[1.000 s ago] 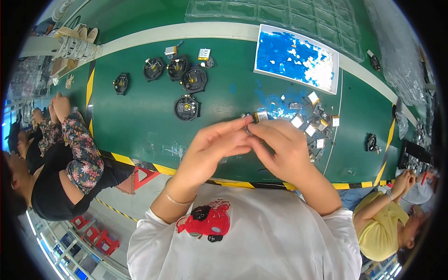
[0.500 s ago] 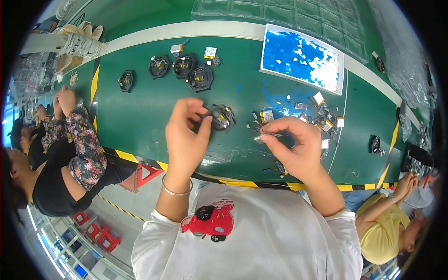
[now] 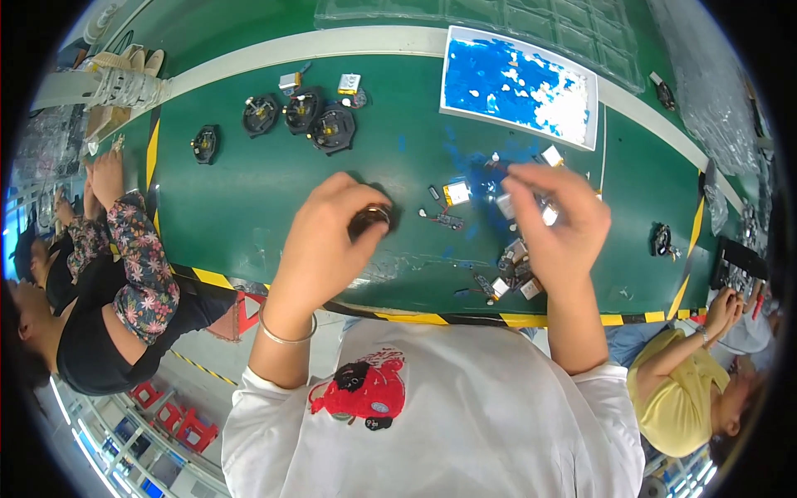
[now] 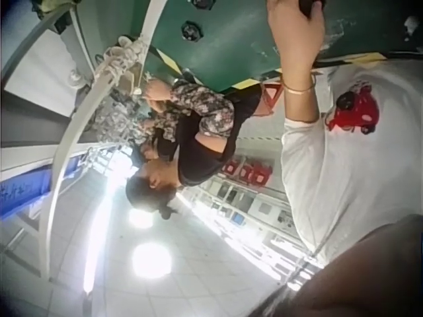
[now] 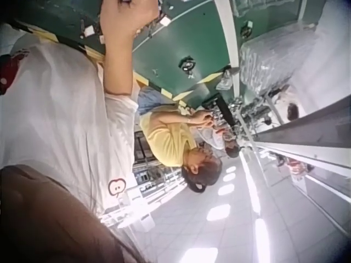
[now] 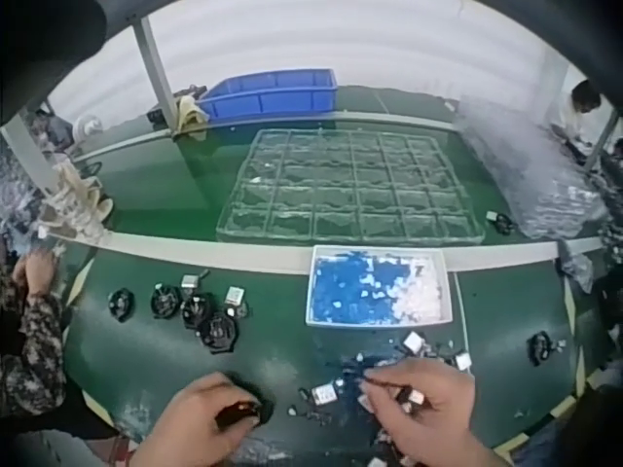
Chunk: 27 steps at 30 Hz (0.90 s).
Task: The person assembles electronic components by hand, inserting circuit boards and batteries into plastic housings at a factory workbench.
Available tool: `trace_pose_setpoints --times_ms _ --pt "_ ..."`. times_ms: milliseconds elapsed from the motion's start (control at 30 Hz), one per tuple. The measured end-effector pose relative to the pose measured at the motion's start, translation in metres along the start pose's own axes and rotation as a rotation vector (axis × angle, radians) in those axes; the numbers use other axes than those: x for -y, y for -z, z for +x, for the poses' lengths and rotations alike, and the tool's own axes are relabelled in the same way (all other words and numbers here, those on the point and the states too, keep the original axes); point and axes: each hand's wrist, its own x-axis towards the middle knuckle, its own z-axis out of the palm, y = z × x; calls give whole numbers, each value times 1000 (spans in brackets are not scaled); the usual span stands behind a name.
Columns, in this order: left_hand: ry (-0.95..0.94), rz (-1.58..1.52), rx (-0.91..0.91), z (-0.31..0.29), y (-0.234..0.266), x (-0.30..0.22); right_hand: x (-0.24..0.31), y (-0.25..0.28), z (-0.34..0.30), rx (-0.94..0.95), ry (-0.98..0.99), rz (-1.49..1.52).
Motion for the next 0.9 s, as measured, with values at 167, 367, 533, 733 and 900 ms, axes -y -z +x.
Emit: trace_pose_setpoints --times_ms 167,367,533,733,900 --pt "257 -518 -39 5 -8 0 -1 15 6 -70 -86 33" --pt "160 -1227 -81 20 -42 -33 15 -4 -5 48 91 81" --pt "41 -1049 -139 22 -46 -51 16 -11 -1 -19 212 16" --pt "-10 -894 -92 20 -45 -51 14 -13 0 -25 300 -91" --pt "-2 -846 -98 17 -44 -51 12 -15 1 -52 401 -145"
